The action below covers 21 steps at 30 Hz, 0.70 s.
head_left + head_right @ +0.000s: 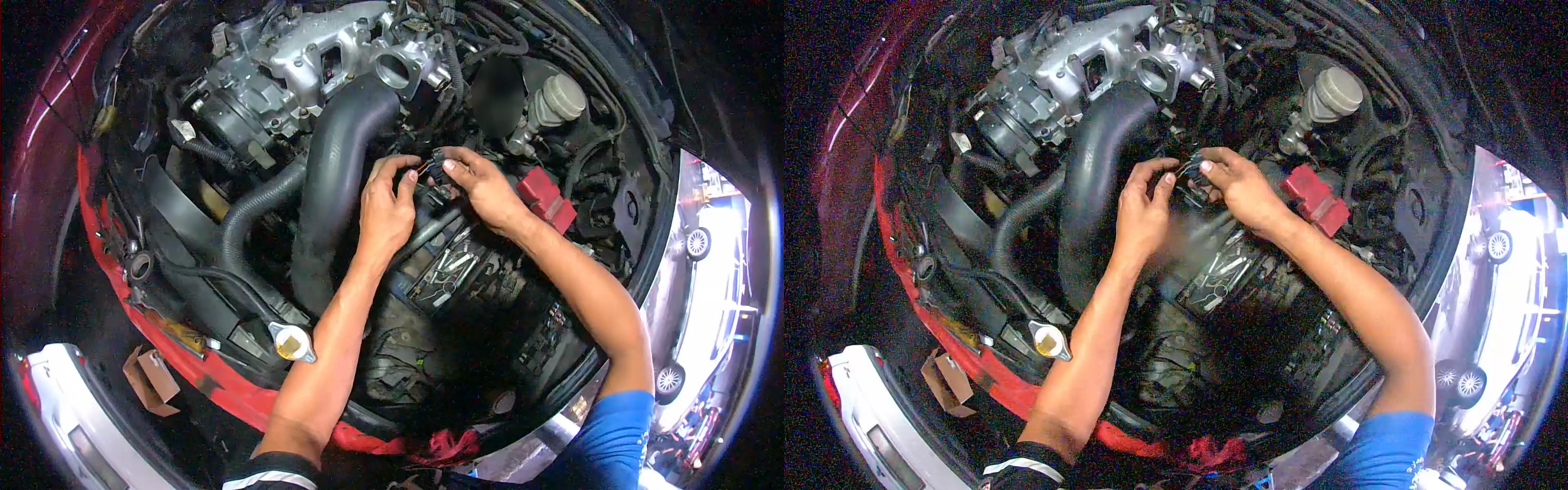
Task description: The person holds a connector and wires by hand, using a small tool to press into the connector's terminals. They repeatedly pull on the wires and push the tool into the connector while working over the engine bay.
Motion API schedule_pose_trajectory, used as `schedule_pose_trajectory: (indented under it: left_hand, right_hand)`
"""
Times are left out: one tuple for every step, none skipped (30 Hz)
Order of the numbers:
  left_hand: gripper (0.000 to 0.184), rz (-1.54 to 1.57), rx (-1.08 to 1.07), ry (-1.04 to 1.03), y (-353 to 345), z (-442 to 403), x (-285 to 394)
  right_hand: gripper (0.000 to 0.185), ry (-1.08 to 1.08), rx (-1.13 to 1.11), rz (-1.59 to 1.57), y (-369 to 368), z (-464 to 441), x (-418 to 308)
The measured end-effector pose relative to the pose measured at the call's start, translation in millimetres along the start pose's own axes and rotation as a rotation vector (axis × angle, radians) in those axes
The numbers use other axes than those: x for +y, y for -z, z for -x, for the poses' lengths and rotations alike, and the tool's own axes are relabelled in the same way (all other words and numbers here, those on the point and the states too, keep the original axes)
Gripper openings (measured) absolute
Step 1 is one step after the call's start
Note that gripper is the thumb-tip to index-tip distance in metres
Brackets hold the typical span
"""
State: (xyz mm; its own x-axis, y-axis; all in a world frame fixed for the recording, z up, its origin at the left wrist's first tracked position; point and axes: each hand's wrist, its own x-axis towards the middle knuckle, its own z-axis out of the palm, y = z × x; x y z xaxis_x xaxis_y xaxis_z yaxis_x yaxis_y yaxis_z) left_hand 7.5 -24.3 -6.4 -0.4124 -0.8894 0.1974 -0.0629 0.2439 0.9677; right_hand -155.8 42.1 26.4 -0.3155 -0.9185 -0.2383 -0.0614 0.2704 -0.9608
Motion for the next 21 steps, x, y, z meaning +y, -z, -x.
schedule_pose_trajectory:
  left_hand:
    - [0.021,-0.028,0.032,-0.043,1,0,0]
    - [0.021,-0.047,0.005,-0.045,2,-1,-1]
    - [0.021,-0.067,-0.023,-0.045,3,-1,-1]
    - [0.021,-0.086,-0.051,-0.043,4,-1,-2]
    - [0.019,-0.088,-0.045,-0.053,5,-1,-4]
    - [0.017,-0.089,-0.038,-0.061,5,-1,-3]
    - [0.016,-0.090,-0.034,-0.067,6,0,-3]
    - [0.016,-0.081,-0.016,-0.052,5,0,-3]
    - [0.016,-0.073,0.001,-0.036,4,1,-1]
    - [0.016,-0.065,0.019,-0.024,4,1,0]
    - [0.016,-0.065,0.025,-0.011,4,1,2]
    - [0.017,-0.064,0.030,0.001,4,1,4]
    - [0.017,-0.065,0.031,0.013,3,3,5]
    - [0.017,-0.089,0.054,-0.001,2,4,7]
    - [0.017,-0.110,0.060,-0.041,-1,5,5]
    - [0.018,-0.133,0.069,-0.080,-2,7,4]
    - [0.019,-0.157,0.081,-0.116,-2,9,1]
    - [0.020,-0.074,0.138,-0.015,-3,12,7]
    - [0.022,0.010,0.196,0.086,-8,19,16]
    - [0.024,0.094,0.255,0.190,-11,24,23]
    - [0.026,0.244,0.248,0.341,-14,28,23]
  right_hand:
    - [0.037,-0.047,-0.002,-0.071,2,-1,0]
    - [0.037,-0.091,-0.004,-0.141,5,-2,0]
    - [0.038,-0.138,-0.006,-0.211,6,0,-3]
    - [0.040,-0.109,-0.006,-0.148,7,4,-5]
    - [0.042,-0.098,0.029,-0.071,7,9,-6]
    - [0.043,-0.088,0.063,0.007,5,17,-11]
    - [0.045,-0.081,0.097,0.083,2,26,-13]
    - [0.050,-0.075,0.100,0.106,-2,36,-15]
    - [0.055,-0.070,0.104,0.128,-5,45,-15]
    - [0.065,-0.041,0.116,0.264,-5,48,-4]
    - [0.069,-0.061,0.105,0.302,-7,53,2]
    - [0.067,-0.072,0.100,0.262,-12,55,3]
    - [0.066,-0.084,0.097,0.220,-17,57,5]
    - [0.057,-0.140,0.069,0.119,-17,60,4]
    - [0.055,-0.116,0.075,0.092,-16,58,7]
    - [0.052,-0.094,0.077,0.065,-15,53,13]
    - [0.050,-0.072,0.076,0.039,-13,48,18]
    - [0.047,-0.089,0.083,0.025,-12,46,15]
    - [0.034,-0.123,0.109,0.029,-12,45,15]
    - [0.033,-0.142,0.110,-0.010,-10,43,15]
    - [0.033,-0.164,0.111,-0.047,-9,41,12]
